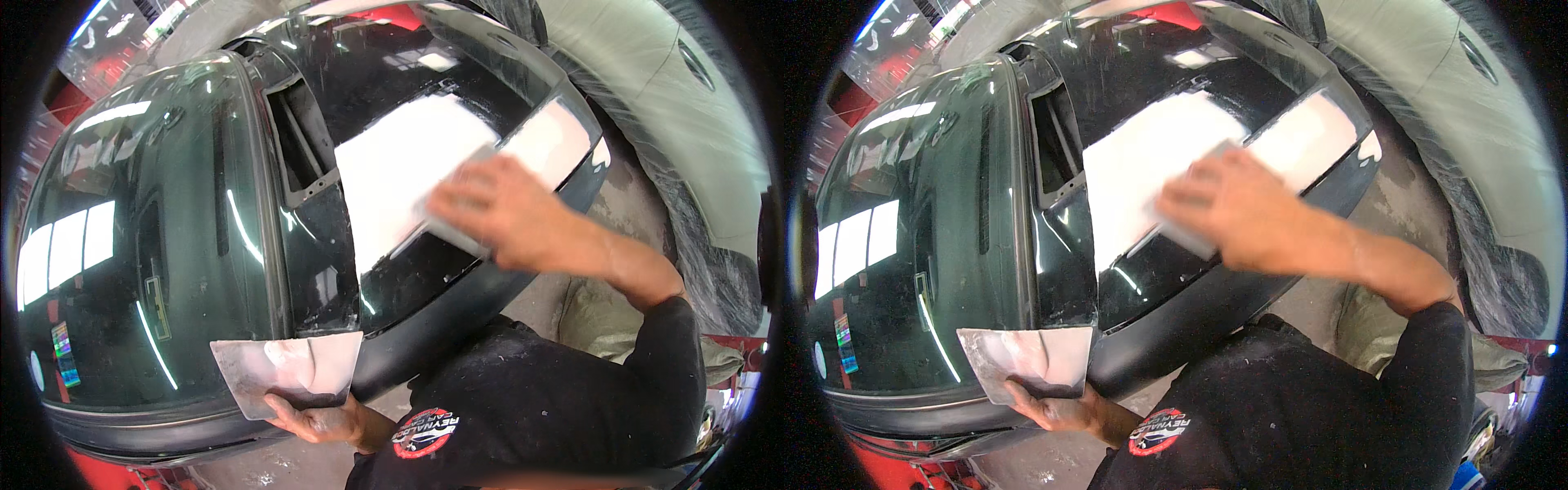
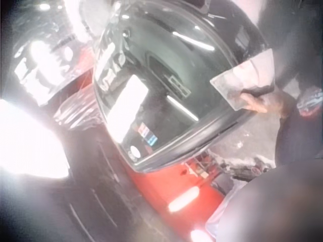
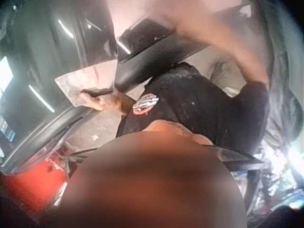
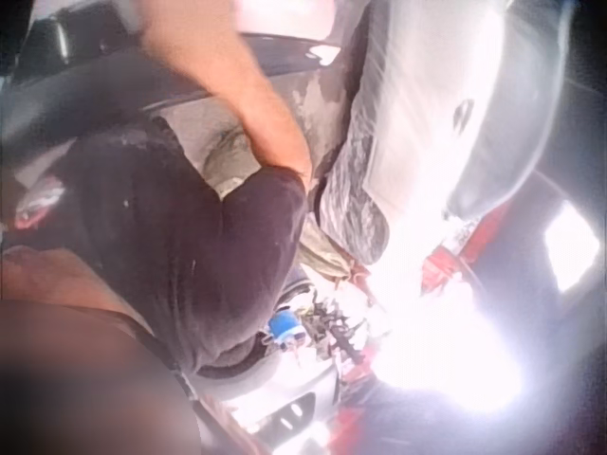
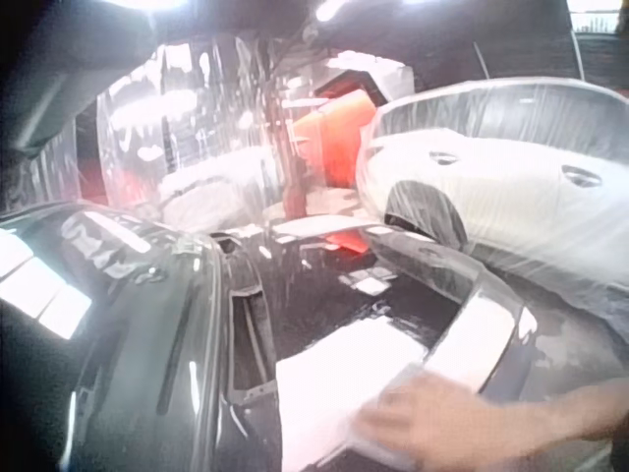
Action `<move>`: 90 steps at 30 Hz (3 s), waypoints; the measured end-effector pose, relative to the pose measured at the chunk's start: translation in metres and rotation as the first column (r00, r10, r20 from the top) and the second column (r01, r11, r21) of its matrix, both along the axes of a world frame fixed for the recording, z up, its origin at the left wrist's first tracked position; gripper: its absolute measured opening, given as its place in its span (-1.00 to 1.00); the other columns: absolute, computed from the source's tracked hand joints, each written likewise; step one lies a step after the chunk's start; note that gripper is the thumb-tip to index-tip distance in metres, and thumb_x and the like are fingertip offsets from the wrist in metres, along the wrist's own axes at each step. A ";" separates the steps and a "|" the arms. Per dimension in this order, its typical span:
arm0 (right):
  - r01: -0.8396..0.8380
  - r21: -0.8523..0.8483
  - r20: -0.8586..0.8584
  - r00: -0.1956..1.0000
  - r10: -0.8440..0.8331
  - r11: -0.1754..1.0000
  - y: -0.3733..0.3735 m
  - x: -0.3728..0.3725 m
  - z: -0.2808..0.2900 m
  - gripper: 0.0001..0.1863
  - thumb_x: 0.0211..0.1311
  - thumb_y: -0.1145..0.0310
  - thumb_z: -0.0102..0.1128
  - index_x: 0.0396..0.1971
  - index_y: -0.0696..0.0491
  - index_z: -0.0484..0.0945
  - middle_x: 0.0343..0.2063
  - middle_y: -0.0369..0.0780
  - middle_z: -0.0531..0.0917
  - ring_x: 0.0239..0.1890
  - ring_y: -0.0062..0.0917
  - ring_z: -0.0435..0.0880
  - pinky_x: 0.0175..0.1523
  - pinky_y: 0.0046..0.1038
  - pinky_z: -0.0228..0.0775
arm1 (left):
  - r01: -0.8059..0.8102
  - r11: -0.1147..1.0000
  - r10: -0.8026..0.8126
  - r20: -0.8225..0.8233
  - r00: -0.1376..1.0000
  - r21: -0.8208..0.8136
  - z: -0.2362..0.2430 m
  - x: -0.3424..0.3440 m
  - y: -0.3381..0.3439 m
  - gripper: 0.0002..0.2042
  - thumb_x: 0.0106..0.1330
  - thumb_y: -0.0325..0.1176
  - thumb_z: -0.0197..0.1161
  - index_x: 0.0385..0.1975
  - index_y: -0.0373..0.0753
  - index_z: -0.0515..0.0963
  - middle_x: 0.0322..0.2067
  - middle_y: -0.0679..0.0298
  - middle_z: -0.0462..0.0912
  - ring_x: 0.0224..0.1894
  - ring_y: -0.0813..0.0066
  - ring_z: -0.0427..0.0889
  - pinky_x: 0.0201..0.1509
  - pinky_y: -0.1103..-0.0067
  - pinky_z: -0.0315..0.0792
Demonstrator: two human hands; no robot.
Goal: The person mixes a white paste with a red hardener on a metal mixing card, then uses a spreader to apply the filler to a damaged area on a car's rear quarter panel. The person repeatedly smooths the filler over the panel surface.
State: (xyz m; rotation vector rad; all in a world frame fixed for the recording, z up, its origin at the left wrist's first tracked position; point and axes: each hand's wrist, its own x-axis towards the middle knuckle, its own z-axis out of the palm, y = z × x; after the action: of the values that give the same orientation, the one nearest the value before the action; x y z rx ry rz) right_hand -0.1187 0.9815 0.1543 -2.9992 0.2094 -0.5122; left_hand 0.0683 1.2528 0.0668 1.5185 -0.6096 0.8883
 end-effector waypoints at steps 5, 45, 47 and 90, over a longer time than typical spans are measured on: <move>0.178 -0.061 0.126 0.977 -0.169 0.982 -0.109 0.043 -0.005 -0.29 -0.10 0.69 0.07 0.18 -0.06 0.51 0.16 -0.13 0.53 0.19 -0.22 0.48 0.22 -0.24 0.31 | 0.080 0.931 -0.188 -0.281 0.941 -0.355 0.010 -0.007 -0.008 -0.64 0.40 -0.38 0.09 0.12 -0.42 0.46 0.15 -0.05 0.39 0.20 -0.01 0.45 0.25 0.08 0.47; 0.177 0.041 -0.125 0.977 -0.171 0.983 -0.117 0.096 -0.019 -0.28 -0.03 0.62 0.11 0.24 -0.15 0.49 0.18 -0.19 0.49 0.21 -0.25 0.43 0.21 -0.13 0.27 | -0.070 0.795 -0.232 -0.409 0.882 -0.602 0.028 -0.011 -0.018 -0.53 0.34 -0.29 0.19 0.18 -0.42 0.41 0.20 -0.04 0.40 0.20 0.11 0.46 0.26 0.21 0.44; 0.073 0.020 -0.124 0.990 -0.070 0.997 -0.102 0.078 -0.018 -0.26 -0.07 0.62 0.14 0.24 -0.15 0.50 0.18 -0.19 0.49 0.23 -0.26 0.42 0.22 -0.13 0.26 | -0.060 0.857 -0.144 -0.351 0.925 -0.511 0.016 -0.006 -0.011 -0.57 0.34 -0.35 0.18 0.15 -0.43 0.45 0.18 -0.06 0.41 0.18 0.09 0.47 0.26 0.20 0.44; 0.057 0.034 0.017 0.998 -0.058 0.998 -0.192 0.058 -0.011 -0.36 -0.15 0.65 -0.04 0.08 0.10 0.59 0.06 -0.04 0.63 0.12 -0.12 0.56 0.22 -0.23 0.39 | -0.034 0.758 -0.309 -0.405 0.861 -0.651 0.035 -0.012 -0.024 -0.56 0.37 -0.30 0.16 0.14 -0.48 0.42 0.22 -0.08 0.37 0.24 0.08 0.43 0.28 0.20 0.45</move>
State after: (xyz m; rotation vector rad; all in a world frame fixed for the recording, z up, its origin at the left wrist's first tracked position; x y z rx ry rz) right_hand -0.0603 0.7898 0.1436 -2.9627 0.3004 -0.5351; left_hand 0.0566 1.2288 0.1013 0.9765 -0.0126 0.4709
